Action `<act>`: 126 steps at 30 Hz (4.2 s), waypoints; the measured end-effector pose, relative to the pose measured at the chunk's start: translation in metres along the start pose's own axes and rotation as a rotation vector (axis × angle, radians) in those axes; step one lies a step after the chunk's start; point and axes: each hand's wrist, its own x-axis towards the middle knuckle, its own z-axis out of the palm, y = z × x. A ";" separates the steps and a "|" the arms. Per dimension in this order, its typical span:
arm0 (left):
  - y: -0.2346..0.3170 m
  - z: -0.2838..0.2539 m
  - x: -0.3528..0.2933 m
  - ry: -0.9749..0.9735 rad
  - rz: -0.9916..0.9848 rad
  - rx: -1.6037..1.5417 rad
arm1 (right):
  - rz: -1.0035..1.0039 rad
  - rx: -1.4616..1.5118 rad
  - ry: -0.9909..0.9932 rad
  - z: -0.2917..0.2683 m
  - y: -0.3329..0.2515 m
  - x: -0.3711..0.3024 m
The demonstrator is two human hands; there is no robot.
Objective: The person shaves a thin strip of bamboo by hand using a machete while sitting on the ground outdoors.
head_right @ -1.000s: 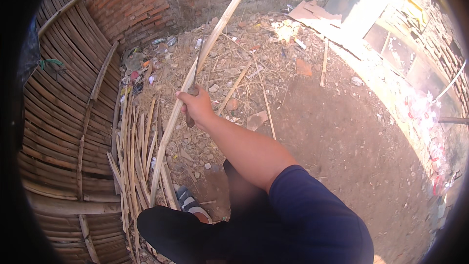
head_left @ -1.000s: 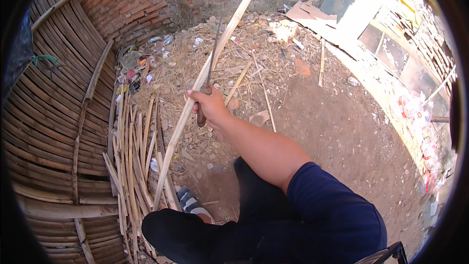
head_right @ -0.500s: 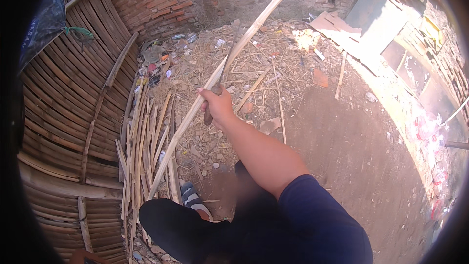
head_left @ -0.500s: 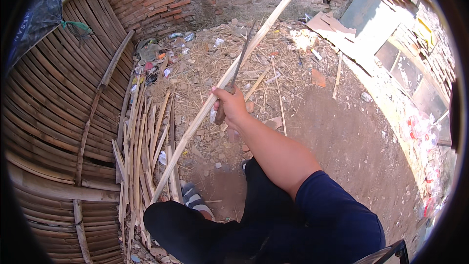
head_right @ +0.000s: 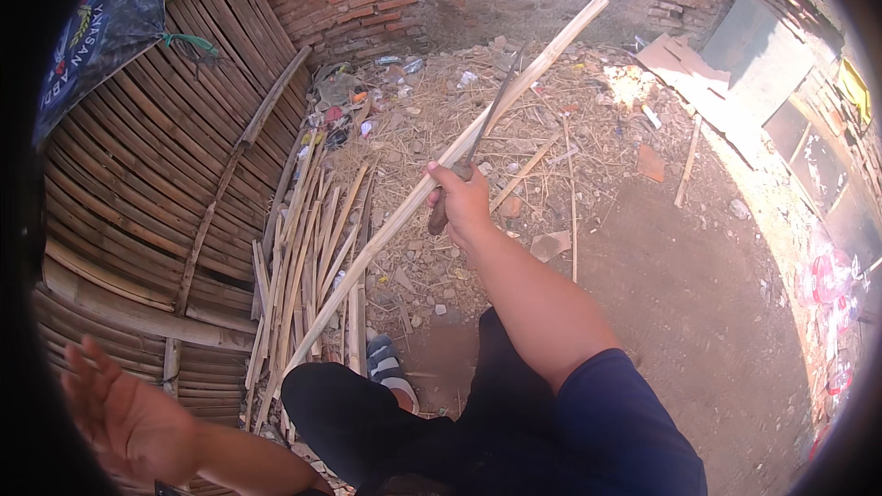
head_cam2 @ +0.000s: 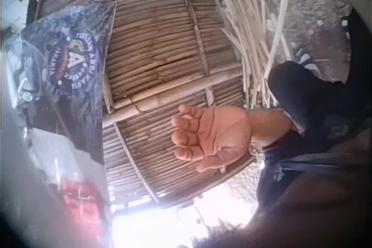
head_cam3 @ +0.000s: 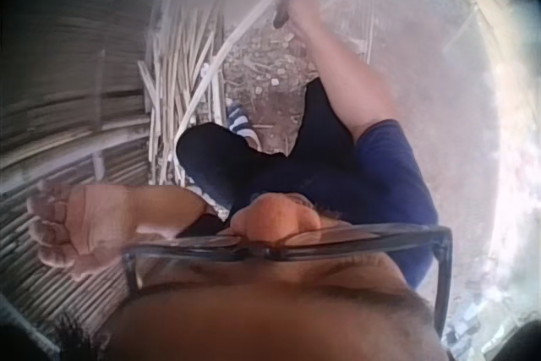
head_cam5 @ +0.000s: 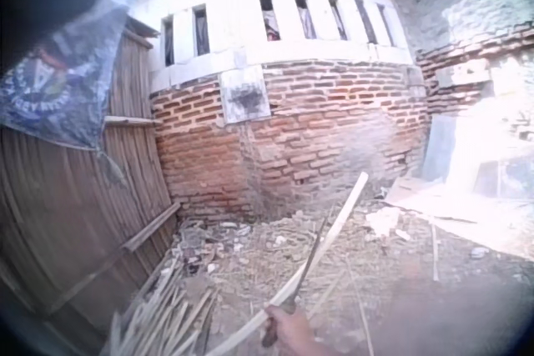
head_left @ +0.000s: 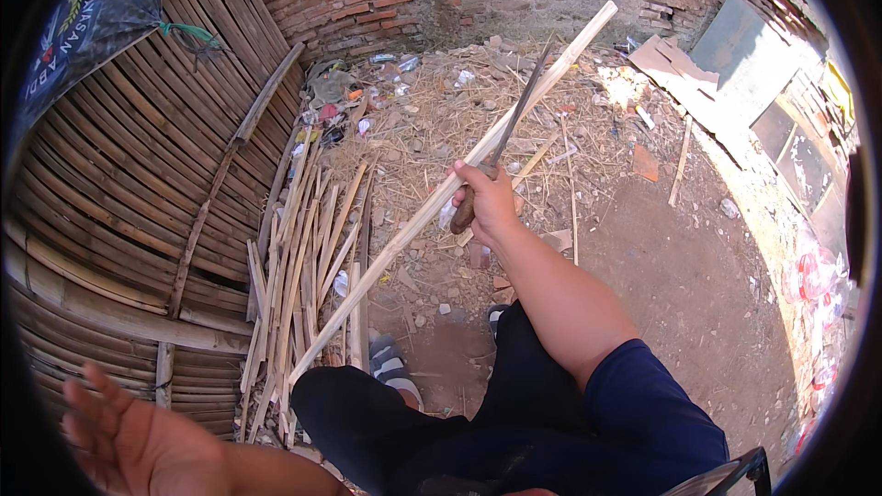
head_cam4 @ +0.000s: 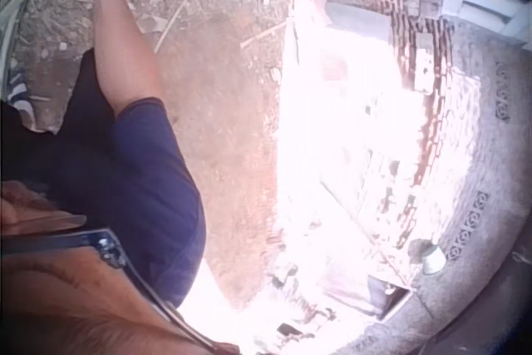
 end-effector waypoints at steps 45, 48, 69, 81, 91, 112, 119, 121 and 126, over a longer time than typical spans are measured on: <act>-0.156 -0.078 -0.193 -0.808 -0.628 1.126 | -0.248 -1.460 -0.458 0.001 -0.022 -0.020; -0.151 -0.077 -0.187 -0.856 -0.651 1.176 | -0.218 -1.371 -0.252 -0.002 -0.031 -0.008; -0.146 -0.068 -0.187 -1.042 -0.848 1.130 | -0.345 -1.370 -0.239 -0.012 -0.027 -0.001; -0.147 -0.076 -0.196 -1.014 -0.675 1.024 | -0.371 -1.561 -0.579 0.008 -0.011 -0.023; -0.144 -0.059 -0.192 -0.974 -0.811 1.041 | -0.392 -1.462 -0.508 -0.007 -0.001 -0.025; -0.142 -0.065 -0.189 -1.192 -0.705 0.960 | -0.413 -1.585 -0.750 0.009 -0.004 -0.042; -0.146 -0.078 -0.187 -1.148 -0.774 0.937 | -0.287 -1.383 -0.249 -0.018 -0.027 0.011; -0.145 -0.076 -0.186 -1.151 -0.799 0.915 | -0.244 -1.338 -0.138 -0.023 -0.026 0.015; -0.148 -0.072 -0.192 -1.129 -0.737 0.929 | -0.376 -1.459 -0.479 -0.020 -0.002 -0.009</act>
